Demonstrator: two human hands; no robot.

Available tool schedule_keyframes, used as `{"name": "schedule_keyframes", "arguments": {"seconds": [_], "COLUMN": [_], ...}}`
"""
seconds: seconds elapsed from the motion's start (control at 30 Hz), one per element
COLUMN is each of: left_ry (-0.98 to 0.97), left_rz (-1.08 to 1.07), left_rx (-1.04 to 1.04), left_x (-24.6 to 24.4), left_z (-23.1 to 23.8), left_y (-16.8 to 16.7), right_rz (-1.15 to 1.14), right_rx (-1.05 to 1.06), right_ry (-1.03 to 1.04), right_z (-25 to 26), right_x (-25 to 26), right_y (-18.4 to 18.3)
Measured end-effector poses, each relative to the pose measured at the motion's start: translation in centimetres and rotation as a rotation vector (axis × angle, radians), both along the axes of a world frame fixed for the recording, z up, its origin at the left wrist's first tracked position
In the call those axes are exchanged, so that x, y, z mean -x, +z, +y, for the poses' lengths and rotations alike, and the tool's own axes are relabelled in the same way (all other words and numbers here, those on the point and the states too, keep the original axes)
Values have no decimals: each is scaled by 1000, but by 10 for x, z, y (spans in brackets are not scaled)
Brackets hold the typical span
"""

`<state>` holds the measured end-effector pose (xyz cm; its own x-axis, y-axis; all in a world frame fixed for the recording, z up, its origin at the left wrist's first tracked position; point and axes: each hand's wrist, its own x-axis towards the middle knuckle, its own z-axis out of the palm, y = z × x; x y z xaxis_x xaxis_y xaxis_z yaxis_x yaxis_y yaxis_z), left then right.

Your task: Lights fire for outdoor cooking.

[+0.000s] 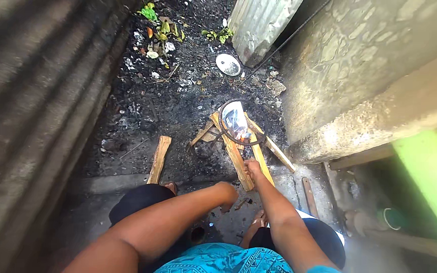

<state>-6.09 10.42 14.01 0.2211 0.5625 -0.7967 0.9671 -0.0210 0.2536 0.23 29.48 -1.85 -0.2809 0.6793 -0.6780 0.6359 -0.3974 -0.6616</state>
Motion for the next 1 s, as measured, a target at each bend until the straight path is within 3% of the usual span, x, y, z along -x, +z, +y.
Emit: {"name": "schedule_keyframes", "arguments": {"seconds": [0.13, 0.23, 0.33, 0.43, 0.63, 0.8, 1.0], "left_ry": [4, 8, 10, 39, 92, 58, 14], "left_rz": [23, 31, 10, -2, 38, 24, 74], "left_rx": [3, -5, -10, -17, 10, 6, 65], "left_x": [6, 9, 11, 16, 21, 12, -16], "left_z": [2, 9, 13, 16, 5, 0, 9], "left_y": [1, 0, -8, -21, -29, -23, -8], "right_rz": [-419, -496, -475, -400, -393, -290, -378], "right_rx": [-182, -351, -557, -603, -548, -547, -449], "right_ry": [831, 1130, 1190, 1243, 1451, 1599, 1693], "right_z": [15, 16, -20, -79, -137, -146, -151], "right_x": [-12, -14, -22, -36, -55, -64, -64], "right_y": [58, 112, 164, 198, 186, 193, 195]}}
